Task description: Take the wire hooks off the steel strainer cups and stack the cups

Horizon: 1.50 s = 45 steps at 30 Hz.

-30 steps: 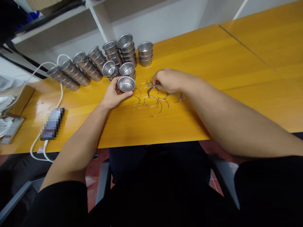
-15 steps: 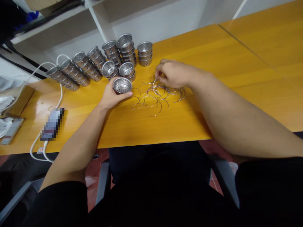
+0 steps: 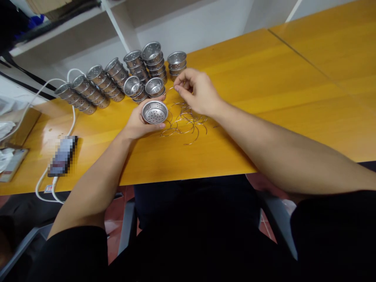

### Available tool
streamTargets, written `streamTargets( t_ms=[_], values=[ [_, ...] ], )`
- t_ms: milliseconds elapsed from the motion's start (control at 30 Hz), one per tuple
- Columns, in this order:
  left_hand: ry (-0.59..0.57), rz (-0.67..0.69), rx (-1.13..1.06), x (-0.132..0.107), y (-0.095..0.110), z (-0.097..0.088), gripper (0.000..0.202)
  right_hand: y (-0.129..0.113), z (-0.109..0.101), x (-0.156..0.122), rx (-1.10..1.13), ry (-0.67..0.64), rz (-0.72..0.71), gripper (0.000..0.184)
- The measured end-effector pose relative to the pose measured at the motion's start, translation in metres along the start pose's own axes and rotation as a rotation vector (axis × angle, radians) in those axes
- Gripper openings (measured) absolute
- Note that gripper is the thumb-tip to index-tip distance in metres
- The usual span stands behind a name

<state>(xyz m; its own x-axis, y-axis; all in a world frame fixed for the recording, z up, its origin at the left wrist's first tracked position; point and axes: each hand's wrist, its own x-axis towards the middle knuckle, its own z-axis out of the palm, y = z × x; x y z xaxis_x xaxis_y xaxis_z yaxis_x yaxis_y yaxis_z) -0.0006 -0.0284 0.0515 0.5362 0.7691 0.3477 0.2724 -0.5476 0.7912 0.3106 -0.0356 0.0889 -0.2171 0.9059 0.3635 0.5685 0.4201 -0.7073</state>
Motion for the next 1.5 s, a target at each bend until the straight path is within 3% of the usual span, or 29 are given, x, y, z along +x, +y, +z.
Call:
streamTargets(
  t_ms=[100, 233, 433, 600, 733, 900, 1167, 1500],
  values=[
    [-0.001, -0.013, -0.015, 0.001, 0.001, 0.002, 0.116, 0.019, 0.020, 0.009, 0.112, 0.083, -0.052, 0.068],
    [0.034, -0.010, 0.000, 0.002, -0.004, 0.003, 0.115, 0.037, 0.023, 0.014, 0.255, 0.053, -0.142, 0.056],
    [0.003, 0.036, 0.042, 0.001, -0.005, 0.008, 0.098, 0.024, 0.014, 0.005, 0.245, -0.171, -0.219, 0.035],
    [0.007, 0.053, 0.063, 0.001, -0.010, 0.010, 0.097, 0.017, 0.022, 0.002, 0.211, -0.144, -0.256, 0.026],
    [0.114, 0.070, 0.057, 0.005, -0.032, 0.013, 0.103, 0.025, 0.014, 0.009, 0.135, -0.070, -0.187, 0.033],
    [0.200, 0.056, 0.041, 0.007, -0.053, 0.019, 0.113, 0.024, 0.008, 0.011, 0.209, -0.017, -0.093, 0.046],
    [0.134, 0.084, 0.043, 0.006, -0.060, 0.027, 0.118, -0.012, 0.026, -0.006, 0.143, -0.028, -0.086, 0.019],
    [0.117, 0.108, 0.114, 0.006, -0.063, 0.027, 0.112, -0.018, 0.031, -0.006, 0.052, -0.017, -0.004, 0.008]
  ],
)
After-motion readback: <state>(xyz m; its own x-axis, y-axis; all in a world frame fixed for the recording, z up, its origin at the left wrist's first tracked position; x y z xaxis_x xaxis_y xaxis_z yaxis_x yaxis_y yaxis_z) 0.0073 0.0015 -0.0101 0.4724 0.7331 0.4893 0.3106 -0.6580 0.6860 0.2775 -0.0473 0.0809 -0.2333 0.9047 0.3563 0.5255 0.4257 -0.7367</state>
